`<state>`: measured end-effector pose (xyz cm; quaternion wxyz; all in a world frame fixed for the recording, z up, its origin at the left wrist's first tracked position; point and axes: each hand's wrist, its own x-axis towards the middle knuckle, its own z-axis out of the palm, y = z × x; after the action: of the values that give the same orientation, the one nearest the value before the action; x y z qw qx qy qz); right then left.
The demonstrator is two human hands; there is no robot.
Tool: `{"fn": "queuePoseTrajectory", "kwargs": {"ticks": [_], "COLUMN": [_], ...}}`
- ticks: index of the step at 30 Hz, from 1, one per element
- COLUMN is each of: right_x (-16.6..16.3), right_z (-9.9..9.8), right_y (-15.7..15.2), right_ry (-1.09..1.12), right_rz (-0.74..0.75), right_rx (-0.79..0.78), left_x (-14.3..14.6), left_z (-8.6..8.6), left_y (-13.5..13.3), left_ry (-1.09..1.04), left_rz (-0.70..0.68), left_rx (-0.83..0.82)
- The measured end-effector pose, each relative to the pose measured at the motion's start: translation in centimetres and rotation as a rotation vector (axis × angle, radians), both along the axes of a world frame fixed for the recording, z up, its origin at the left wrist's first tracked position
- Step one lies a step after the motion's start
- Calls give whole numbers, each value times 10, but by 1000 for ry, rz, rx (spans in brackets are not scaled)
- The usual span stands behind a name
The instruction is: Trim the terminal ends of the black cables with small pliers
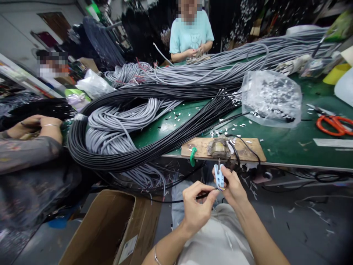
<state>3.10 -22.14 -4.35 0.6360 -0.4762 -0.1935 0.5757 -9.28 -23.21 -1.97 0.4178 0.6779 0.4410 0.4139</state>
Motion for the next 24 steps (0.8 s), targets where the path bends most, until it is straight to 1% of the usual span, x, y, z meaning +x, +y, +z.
{"fn": "queuePoseTrajectory", "kwargs": {"ticks": [7,11,14,17,19,24], "right_x": [-2,-5,-4,-2,-1,1], "right_z": [-3,-12,-21,-25,-25,-15], "right_y": [-2,-3,-10,-26,-38,-60], "right_ry": [129,155,157,128,90,-58], "right_rz": [39,52,38,18,25,97], "right_rx": [-9,-31,-31,-10,11,77], "left_x": [3,2,-3,-9,-13,-18], "left_z": [0,1,2,1,0,0], "left_y": [-1,0,-3,-7,-10,-13], "left_ry": [15,-4,-20,-34,-46,-81], "left_rz": [-18,-46,-69,-89,-96,-115], "left_rx": [-11,-6,-8,8,31,78]}}
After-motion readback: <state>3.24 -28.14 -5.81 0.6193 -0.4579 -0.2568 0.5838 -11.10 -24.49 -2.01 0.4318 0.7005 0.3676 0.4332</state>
